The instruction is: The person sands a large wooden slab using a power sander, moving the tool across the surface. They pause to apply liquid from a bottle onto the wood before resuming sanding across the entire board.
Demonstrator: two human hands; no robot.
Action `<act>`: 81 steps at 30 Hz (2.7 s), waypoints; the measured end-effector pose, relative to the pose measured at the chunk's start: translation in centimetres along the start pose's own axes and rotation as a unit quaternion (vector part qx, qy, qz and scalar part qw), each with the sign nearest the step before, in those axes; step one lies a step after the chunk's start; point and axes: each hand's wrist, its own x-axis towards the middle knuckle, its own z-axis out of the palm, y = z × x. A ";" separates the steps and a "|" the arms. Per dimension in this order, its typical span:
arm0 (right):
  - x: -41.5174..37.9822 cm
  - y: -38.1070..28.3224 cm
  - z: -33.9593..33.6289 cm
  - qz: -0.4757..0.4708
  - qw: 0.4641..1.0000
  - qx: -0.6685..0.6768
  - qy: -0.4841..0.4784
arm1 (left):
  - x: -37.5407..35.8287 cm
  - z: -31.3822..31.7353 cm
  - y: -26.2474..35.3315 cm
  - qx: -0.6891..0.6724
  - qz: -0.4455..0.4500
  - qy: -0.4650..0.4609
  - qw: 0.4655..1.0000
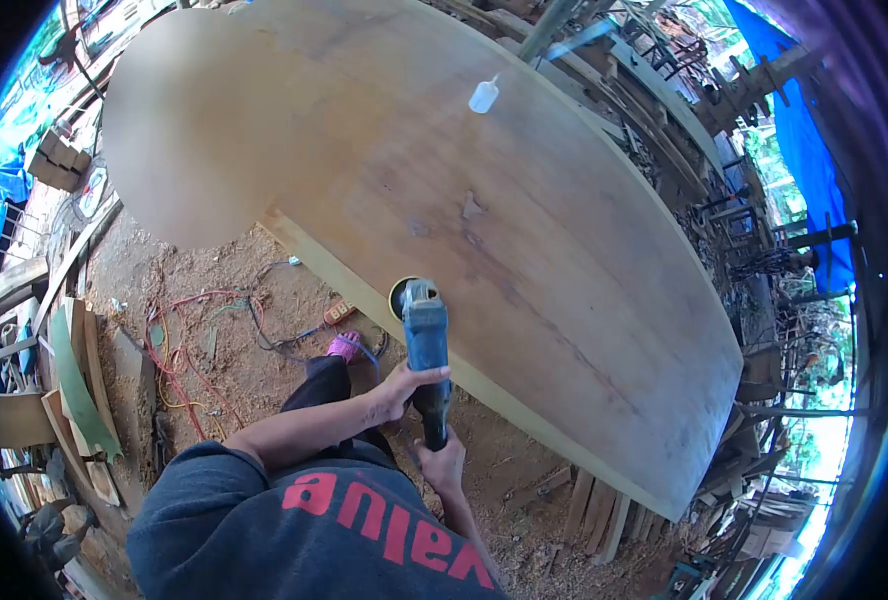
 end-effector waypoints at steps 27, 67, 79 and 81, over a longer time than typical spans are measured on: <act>29.1 -27.4 10.7 -0.034 0.976 0.158 -0.144 | 20.6 -7.3 32.9 0.020 0.129 0.028 0.991; 25.7 -21.5 4.8 -0.010 0.980 0.180 -0.089 | 19.4 -2.0 25.9 0.024 0.083 -0.015 0.996; 25.8 -21.8 7.3 -0.031 0.967 0.250 -0.042 | 18.4 -0.4 22.5 0.173 0.198 0.161 0.951; 23.7 -18.9 6.9 -0.024 0.973 0.228 -0.026 | 16.1 0.1 19.1 0.172 0.184 0.145 0.957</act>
